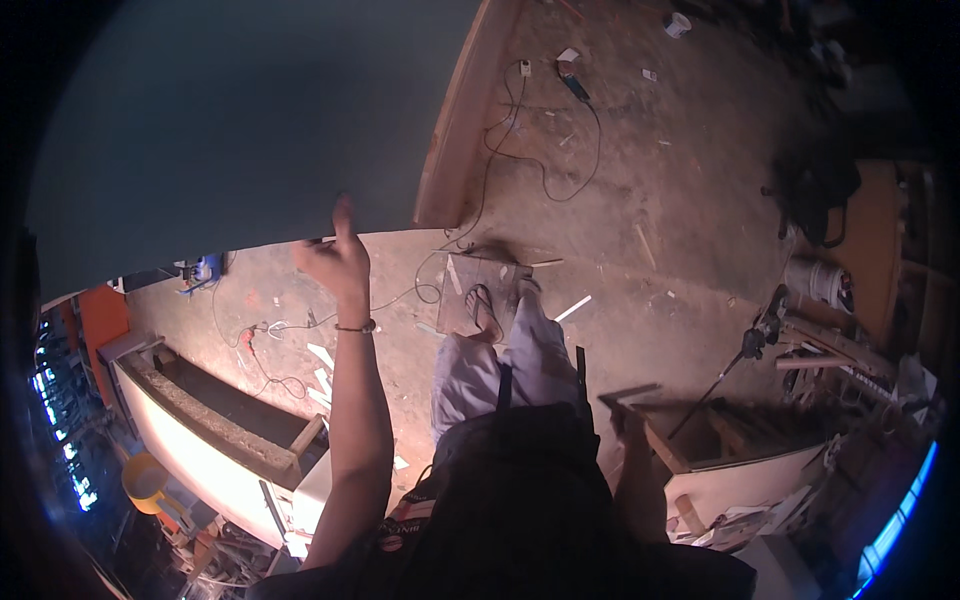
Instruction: The person trims the excess edge of a laminate sheet on a wooden cabinet using a square tool. The person then picks up a loose piece of wood and places it on the floor.
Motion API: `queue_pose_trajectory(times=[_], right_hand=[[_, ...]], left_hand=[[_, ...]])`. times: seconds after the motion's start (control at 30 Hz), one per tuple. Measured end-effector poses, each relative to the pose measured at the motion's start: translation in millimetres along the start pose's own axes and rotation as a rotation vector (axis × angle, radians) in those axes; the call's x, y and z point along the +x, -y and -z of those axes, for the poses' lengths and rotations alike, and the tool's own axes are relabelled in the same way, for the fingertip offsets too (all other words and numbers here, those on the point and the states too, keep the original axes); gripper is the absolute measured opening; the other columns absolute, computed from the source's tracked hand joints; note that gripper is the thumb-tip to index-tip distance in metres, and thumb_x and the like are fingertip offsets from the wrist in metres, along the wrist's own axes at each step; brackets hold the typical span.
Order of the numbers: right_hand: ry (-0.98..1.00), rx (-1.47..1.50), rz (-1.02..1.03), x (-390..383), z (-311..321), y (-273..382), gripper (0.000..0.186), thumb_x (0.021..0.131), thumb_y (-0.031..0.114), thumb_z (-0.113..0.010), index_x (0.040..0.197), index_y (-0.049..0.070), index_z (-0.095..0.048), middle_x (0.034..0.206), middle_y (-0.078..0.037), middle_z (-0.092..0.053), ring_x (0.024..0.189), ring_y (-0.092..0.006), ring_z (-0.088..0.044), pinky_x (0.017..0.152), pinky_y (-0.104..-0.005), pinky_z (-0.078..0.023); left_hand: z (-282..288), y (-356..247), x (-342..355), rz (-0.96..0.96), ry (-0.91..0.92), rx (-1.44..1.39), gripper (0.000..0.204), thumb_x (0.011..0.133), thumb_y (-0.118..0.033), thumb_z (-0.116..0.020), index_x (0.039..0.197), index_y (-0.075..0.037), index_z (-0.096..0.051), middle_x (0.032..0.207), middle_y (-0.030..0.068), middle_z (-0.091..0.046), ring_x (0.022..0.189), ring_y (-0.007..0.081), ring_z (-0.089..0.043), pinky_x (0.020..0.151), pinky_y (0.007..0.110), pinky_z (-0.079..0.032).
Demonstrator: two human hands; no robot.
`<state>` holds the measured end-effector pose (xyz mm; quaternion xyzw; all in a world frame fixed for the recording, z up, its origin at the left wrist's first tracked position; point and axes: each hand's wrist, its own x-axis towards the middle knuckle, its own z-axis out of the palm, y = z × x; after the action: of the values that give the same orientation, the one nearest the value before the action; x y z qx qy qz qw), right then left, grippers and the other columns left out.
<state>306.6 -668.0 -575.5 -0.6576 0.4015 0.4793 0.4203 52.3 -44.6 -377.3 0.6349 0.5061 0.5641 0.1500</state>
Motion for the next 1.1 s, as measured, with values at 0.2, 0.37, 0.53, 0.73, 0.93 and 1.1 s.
queue_pose_trajectory(times=[0.2, 0.37, 0.53, 0.73, 0.93, 1.1], right_hand=[[0.495, -0.076, 0.283, 25, -63, 91, 0.029, 0.107, 0.024, -0.065, 0.129, 0.006, -0.070, 0.069, 0.006, -0.051, 0.059, -0.0067, -0.049, 0.052, -0.0233, -0.037], [0.517, 0.033, 0.321, 24, -93, 157, 0.036, 0.103, 0.030, -0.073, 0.133, 0.013, -0.066, 0.095, 0.000, -0.068, 0.069, -0.0092, -0.061, 0.057, -0.0253, -0.049], [0.790, 0.058, 0.521, 40, -56, 177, 0.033, 0.090, 0.011, -0.081, 0.121, 0.012, -0.070, 0.088, -0.001, -0.071, 0.069, -0.0149, -0.068, 0.055, -0.0327, -0.053], [1.239, -0.662, 0.637, 146, -89, 168, 0.035, 0.093, -0.001, -0.074, 0.126, -0.004, -0.061, 0.102, -0.015, -0.074, 0.090, -0.0275, -0.077, 0.077, -0.0381, -0.062], [1.355, -0.393, 0.571, 231, -100, 121, 0.037, 0.099, 0.003, -0.068, 0.133, 0.003, -0.053, 0.095, -0.010, -0.067, 0.071, -0.0157, -0.063, 0.065, -0.0302, -0.051], [0.992, -0.268, 0.571, 328, -51, 118, 0.021, 0.100, 0.015, -0.068, 0.117, 0.009, -0.060, 0.081, -0.004, -0.061, 0.063, -0.0152, -0.060, 0.059, -0.0311, -0.050]], left_hand=[[-10, 14, -6, -0.021, -0.046, -0.062, 0.022, 0.090, -0.009, -0.084, 0.105, 0.002, -0.072, 0.099, 0.0108, -0.075, 0.087, 0.0215, -0.069, 0.081, 0.033, -0.052], [-17, 28, -14, -0.021, -0.117, -0.115, 0.031, 0.092, -0.013, -0.084, 0.114, 0.002, -0.069, 0.106, 0.0090, -0.072, 0.095, 0.0194, -0.067, 0.084, 0.031, -0.051], [-21, 12, -23, -0.157, -0.201, -0.187, 0.030, 0.094, -0.010, -0.081, 0.117, 0.004, -0.068, 0.108, 0.0087, -0.073, 0.097, 0.0157, -0.066, 0.087, 0.031, -0.052], [-30, 38, -26, -0.212, -0.244, 0.155, 0.043, 0.093, -0.027, -0.082, 0.119, 0.005, -0.070, 0.105, 0.0120, -0.078, 0.095, 0.0196, -0.071, 0.091, 0.033, -0.053], [0, 34, -10, -0.165, -0.046, 0.472, 0.039, 0.086, -0.016, -0.082, 0.117, 0.001, -0.067, 0.108, 0.0157, -0.078, 0.101, 0.0293, -0.075, 0.092, 0.041, -0.056], [26, 124, -75, -0.090, -0.060, 0.456, 0.030, 0.088, 0.000, -0.062, 0.117, 0.000, -0.056, 0.100, 0.0188, -0.072, 0.097, 0.0337, -0.072, 0.088, 0.042, -0.056]])
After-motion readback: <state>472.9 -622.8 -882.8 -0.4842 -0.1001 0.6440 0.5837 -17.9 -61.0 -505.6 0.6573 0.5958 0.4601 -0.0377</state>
